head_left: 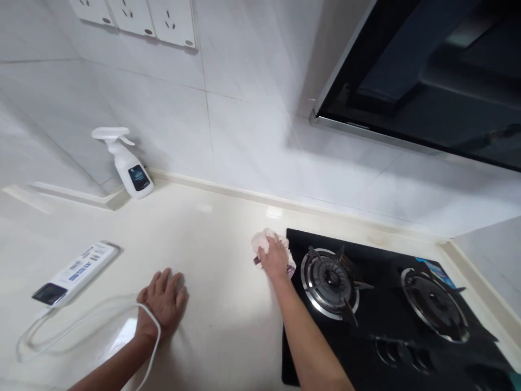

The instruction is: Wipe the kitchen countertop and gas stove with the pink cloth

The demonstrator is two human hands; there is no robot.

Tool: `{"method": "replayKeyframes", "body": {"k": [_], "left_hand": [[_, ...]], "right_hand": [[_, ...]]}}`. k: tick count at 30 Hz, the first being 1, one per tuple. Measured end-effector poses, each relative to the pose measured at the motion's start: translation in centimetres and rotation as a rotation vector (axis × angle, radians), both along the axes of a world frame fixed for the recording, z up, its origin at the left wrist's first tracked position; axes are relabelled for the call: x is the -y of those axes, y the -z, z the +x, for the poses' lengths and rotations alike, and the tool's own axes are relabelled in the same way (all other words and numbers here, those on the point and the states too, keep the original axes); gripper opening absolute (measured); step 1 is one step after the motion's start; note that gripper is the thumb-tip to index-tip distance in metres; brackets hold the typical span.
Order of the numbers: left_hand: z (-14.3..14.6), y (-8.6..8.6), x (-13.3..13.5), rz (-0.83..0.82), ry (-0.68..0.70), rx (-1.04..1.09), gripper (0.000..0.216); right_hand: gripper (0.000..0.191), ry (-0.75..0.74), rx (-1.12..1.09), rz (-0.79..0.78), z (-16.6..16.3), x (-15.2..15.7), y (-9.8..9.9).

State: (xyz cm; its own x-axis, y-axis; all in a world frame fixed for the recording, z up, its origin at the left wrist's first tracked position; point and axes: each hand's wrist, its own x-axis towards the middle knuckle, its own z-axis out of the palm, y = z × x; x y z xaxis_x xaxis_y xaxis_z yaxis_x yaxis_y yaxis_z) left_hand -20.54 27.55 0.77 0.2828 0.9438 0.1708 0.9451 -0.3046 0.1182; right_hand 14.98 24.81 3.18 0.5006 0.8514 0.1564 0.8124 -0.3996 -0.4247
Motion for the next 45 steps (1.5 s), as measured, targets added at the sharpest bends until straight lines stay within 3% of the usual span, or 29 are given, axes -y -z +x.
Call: {"method": "replayKeyframes", "body": {"k": [4, 7, 9, 13, 14, 18, 23, 30, 37, 45], "left_hand": [[0.3, -0.1, -0.1, -0.002, -0.042, 0.012, 0.05], [0.3, -0.2, 0.1, -0.014, -0.04, 0.016, 0.05], [0.3, -0.2, 0.2, -0.015, -0.034, 0.02, 0.05], [0.2, -0.1, 0.4, -0.023, -0.017, 0.034, 0.049], [0.2, -0.1, 0.5, -0.025, -0.015, 0.032, 0.05], [0.2, -0.4, 0.7, -0.031, -0.011, 0.006, 0.05], [0.3, -0.9, 1.0, -0.068, -0.005, -0.001, 0.05], [0.6, -1.3, 0.8, -0.135, -0.005, 0.079, 0.049], [1.0, -1.9, 0.5, -0.142, 0.009, 0.092, 0.051], [1.2, -2.8, 0.3, -0.131, 0.064, 0.153, 0.053]], "right_hand": [[0.044, -0.085, -0.114, 0.159, -4.6, 4.7, 1.1], [0.04, -0.066, -0.314, 0.268, -4.9, 5.9, 0.8], [0.043, -0.02, -0.363, 0.273, -3.2, 4.5, -0.3], [0.064, 0.041, -0.258, 0.238, 2.3, -1.8, -2.7], [0.068, 0.058, -0.097, 0.106, 3.5, -3.5, -2.8], [0.063, 0.068, -0.017, -0.046, 5.6, -7.2, -1.2], [0.071, 0.058, 0.053, -0.112, 4.4, -6.1, 1.1], [0.072, 0.027, 0.143, -0.072, -1.6, 1.2, 0.9], [0.06, 0.037, 0.102, -0.019, -10.9, 12.5, 1.2], [0.047, 0.046, -0.011, 0.113, -16.0, 25.3, 1.2]]}}
